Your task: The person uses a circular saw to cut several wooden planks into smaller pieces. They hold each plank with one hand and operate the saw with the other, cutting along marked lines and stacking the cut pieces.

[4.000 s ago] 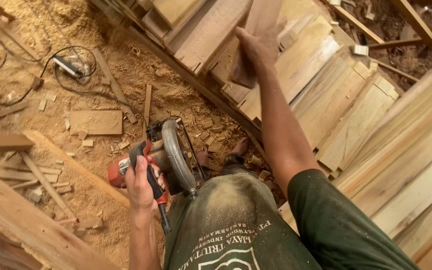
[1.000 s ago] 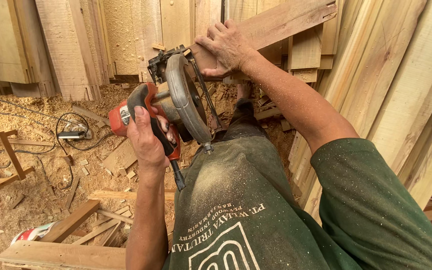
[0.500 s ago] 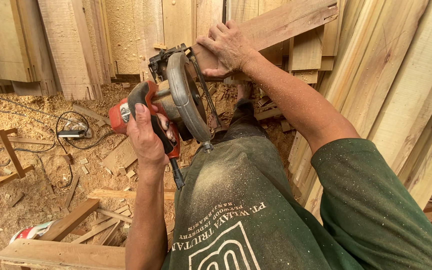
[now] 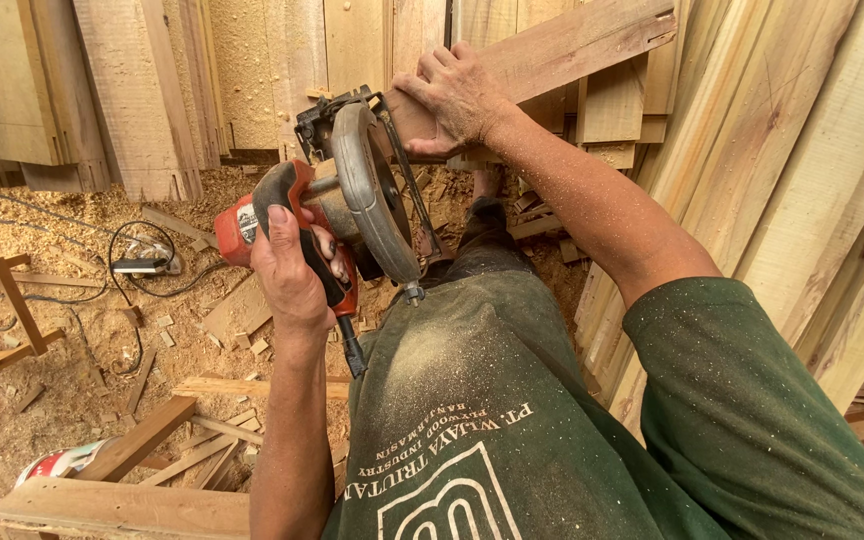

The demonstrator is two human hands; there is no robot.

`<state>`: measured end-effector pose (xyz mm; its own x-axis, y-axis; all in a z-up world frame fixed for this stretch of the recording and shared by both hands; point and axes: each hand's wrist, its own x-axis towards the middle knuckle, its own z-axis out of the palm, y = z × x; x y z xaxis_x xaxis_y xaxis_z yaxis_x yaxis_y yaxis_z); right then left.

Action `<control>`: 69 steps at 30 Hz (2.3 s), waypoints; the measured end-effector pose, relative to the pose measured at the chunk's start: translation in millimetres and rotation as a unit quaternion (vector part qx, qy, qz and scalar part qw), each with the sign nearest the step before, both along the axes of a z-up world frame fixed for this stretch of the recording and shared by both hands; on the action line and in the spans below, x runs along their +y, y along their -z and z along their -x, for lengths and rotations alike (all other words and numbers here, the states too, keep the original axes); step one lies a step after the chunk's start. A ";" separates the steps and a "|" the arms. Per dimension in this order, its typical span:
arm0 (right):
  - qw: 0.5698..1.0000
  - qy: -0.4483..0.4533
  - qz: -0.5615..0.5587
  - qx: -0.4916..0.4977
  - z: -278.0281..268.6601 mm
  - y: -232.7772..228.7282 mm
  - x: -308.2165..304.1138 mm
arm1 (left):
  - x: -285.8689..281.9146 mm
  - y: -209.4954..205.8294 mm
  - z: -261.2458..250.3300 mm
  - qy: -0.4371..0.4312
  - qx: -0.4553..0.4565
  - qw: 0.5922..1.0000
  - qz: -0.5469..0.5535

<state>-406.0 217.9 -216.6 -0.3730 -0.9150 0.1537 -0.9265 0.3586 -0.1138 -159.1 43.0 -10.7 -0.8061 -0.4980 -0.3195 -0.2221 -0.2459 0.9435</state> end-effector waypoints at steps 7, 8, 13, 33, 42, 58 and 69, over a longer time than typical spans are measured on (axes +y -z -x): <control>1.000 0.000 -0.006 0.008 0.5 -2.0 0.3 | -2.3 1.4 3.0 -0.005 -0.011 1.000 0.010; 1.000 0.000 0.002 0.011 0.4 -1.4 0.3 | -2.2 1.6 3.0 -0.007 -0.007 1.000 0.010; 1.000 -0.002 0.013 0.010 0.5 2.0 -0.6 | -3.5 2.2 4.2 -0.009 0.003 1.000 0.012; 1.000 -0.001 -0.003 -0.014 -0.4 -3.7 0.2 | -8.6 0.7 15.4 -0.008 0.008 1.000 0.015; 0.999 0.003 -0.011 -0.038 -3.6 -18.2 1.3 | -13.9 -1.1 25.5 -0.007 0.004 1.000 0.008; 0.998 0.003 0.010 -0.060 -3.9 -32.6 1.3 | -21.8 -1.2 38.1 -0.001 0.004 1.000 0.026; 0.998 0.001 0.022 -0.055 -4.1 -23.1 0.5 | -24.4 -3.4 43.4 -0.009 -0.011 0.999 0.029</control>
<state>-401.9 218.4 -193.5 -0.3921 -0.9075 0.1511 -0.9066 0.3533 -0.2306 -202.4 18.6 -7.4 -0.7901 -0.5299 -0.3081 -0.2400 -0.1949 0.9510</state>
